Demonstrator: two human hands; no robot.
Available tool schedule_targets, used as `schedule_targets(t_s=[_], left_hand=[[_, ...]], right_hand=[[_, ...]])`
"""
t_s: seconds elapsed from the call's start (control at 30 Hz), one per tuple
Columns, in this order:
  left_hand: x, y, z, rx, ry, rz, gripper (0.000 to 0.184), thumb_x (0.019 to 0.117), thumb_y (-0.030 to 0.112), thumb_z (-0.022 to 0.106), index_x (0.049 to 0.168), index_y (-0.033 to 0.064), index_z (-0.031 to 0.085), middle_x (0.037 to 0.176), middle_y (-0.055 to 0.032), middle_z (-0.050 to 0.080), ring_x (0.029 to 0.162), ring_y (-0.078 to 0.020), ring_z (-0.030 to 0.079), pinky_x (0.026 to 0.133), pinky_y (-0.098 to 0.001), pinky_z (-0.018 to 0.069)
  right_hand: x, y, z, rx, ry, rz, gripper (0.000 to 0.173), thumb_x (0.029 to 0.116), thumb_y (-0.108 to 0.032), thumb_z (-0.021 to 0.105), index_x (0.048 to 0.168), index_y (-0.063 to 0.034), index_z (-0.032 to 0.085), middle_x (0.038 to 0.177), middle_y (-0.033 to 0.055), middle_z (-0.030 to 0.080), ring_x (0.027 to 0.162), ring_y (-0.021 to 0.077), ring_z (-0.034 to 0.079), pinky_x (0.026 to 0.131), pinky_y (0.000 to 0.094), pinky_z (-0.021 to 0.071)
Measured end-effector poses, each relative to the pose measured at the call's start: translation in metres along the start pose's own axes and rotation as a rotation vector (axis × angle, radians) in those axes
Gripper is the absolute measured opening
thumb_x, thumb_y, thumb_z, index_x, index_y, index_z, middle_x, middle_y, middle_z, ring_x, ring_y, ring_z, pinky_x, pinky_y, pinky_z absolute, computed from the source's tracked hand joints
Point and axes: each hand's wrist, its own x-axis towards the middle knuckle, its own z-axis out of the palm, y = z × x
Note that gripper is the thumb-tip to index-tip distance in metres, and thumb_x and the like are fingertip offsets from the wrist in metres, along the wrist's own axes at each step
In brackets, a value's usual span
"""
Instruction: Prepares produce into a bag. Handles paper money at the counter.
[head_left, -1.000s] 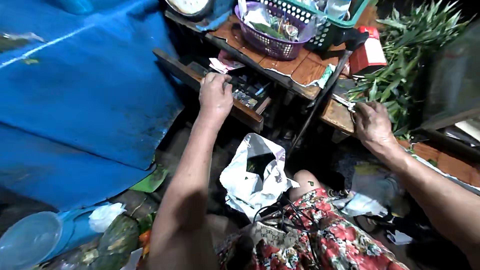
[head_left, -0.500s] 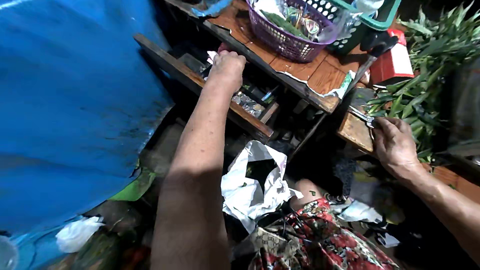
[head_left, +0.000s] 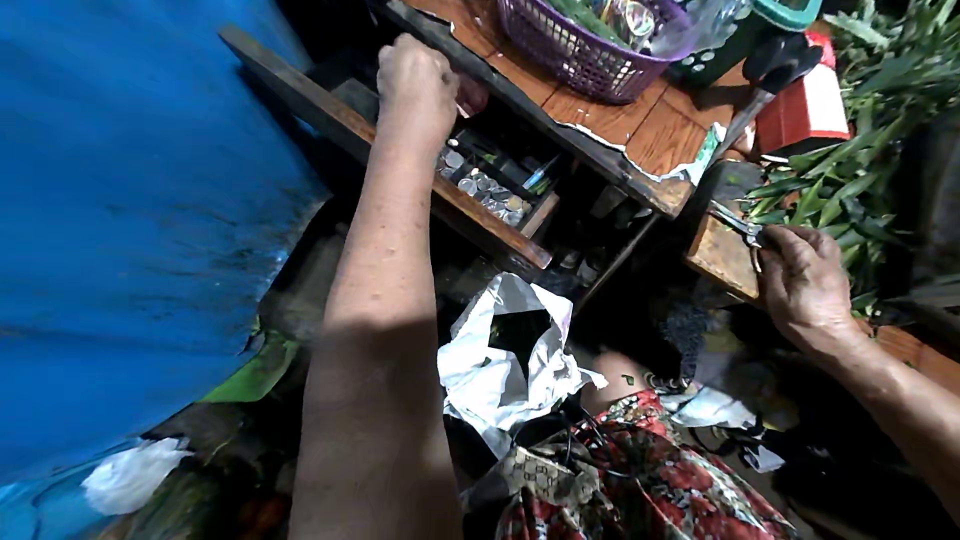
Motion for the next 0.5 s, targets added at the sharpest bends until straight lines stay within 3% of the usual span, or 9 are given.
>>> schedule_targets(t_s=[0.07, 0.13, 0.23, 0.37, 0.43, 0.5], left_hand=[[0.0, -0.006, -0.002, -0.149, 0.027, -0.115, 0.022, 0.098, 0.013, 0.058, 0.109, -0.0006, 0.071, 0.123, -0.0223, 0.066, 0.119, -0.0349, 0.063, 0.104, -0.0559, 0.0467], [0.001, -0.01, -0.004, -0.263, 0.013, -0.19, 0.023, 0.097, 0.011, 0.059, 0.116, 0.0038, 0.07, 0.122, -0.0175, 0.067, 0.117, -0.0272, 0.064, 0.103, -0.0498, 0.0487], [-0.002, -0.008, -0.006, -0.331, 0.075, -0.239, 0.032, 0.0945, 0.003, 0.052, 0.123, 0.0038, 0.066, 0.13, -0.0198, 0.062, 0.124, -0.03, 0.059, 0.104, -0.0526, 0.0457], [0.001, -0.006, -0.008, -0.34, 0.111, -0.314, 0.032, 0.1005, 0.014, 0.045, 0.125, 0.0023, 0.061, 0.129, -0.0196, 0.062, 0.124, -0.0299, 0.059, 0.102, -0.0526, 0.046], [0.006, -0.006, -0.005, -0.285, 0.069, -0.308, 0.036, 0.0994, 0.018, 0.053, 0.13, -0.0003, 0.059, 0.128, -0.0239, 0.062, 0.123, -0.0355, 0.059, 0.102, -0.0568, 0.0459], [0.013, -0.008, 0.001, -0.199, 0.006, -0.292, 0.052, 0.097, 0.024, 0.064, 0.141, -0.0009, 0.052, 0.139, -0.028, 0.055, 0.132, -0.0427, 0.052, 0.107, -0.0636, 0.0424]], right_hand=[[0.0, 0.001, 0.0, -0.007, 0.004, -0.016, 0.041, 0.1053, -0.022, 0.045, 0.136, 0.0008, 0.06, 0.135, 0.0297, 0.057, 0.126, 0.0489, 0.053, 0.105, 0.0609, 0.0427], [0.001, 0.003, 0.0, -0.013, -0.005, -0.018, 0.042, 0.1058, -0.022, 0.045, 0.138, 0.0004, 0.059, 0.136, 0.0294, 0.056, 0.127, 0.0485, 0.053, 0.107, 0.0614, 0.0417], [0.0, 0.001, -0.002, -0.013, -0.034, 0.017, 0.042, 0.1056, -0.022, 0.045, 0.14, -0.0003, 0.057, 0.137, 0.0314, 0.054, 0.128, 0.0499, 0.051, 0.107, 0.0627, 0.0414], [0.001, -0.001, -0.002, -0.005, -0.024, 0.024, 0.042, 0.1053, -0.023, 0.045, 0.139, -0.0002, 0.058, 0.136, 0.0311, 0.054, 0.128, 0.0493, 0.051, 0.107, 0.061, 0.0415], [0.001, 0.0, -0.001, -0.008, -0.019, 0.016, 0.042, 0.1055, -0.022, 0.045, 0.138, 0.0006, 0.058, 0.137, 0.031, 0.055, 0.129, 0.0494, 0.051, 0.107, 0.0613, 0.0411], [0.001, 0.002, -0.001, -0.016, -0.025, 0.011, 0.042, 0.106, -0.022, 0.045, 0.139, 0.0009, 0.058, 0.137, 0.0306, 0.055, 0.129, 0.0489, 0.051, 0.108, 0.0608, 0.041]])
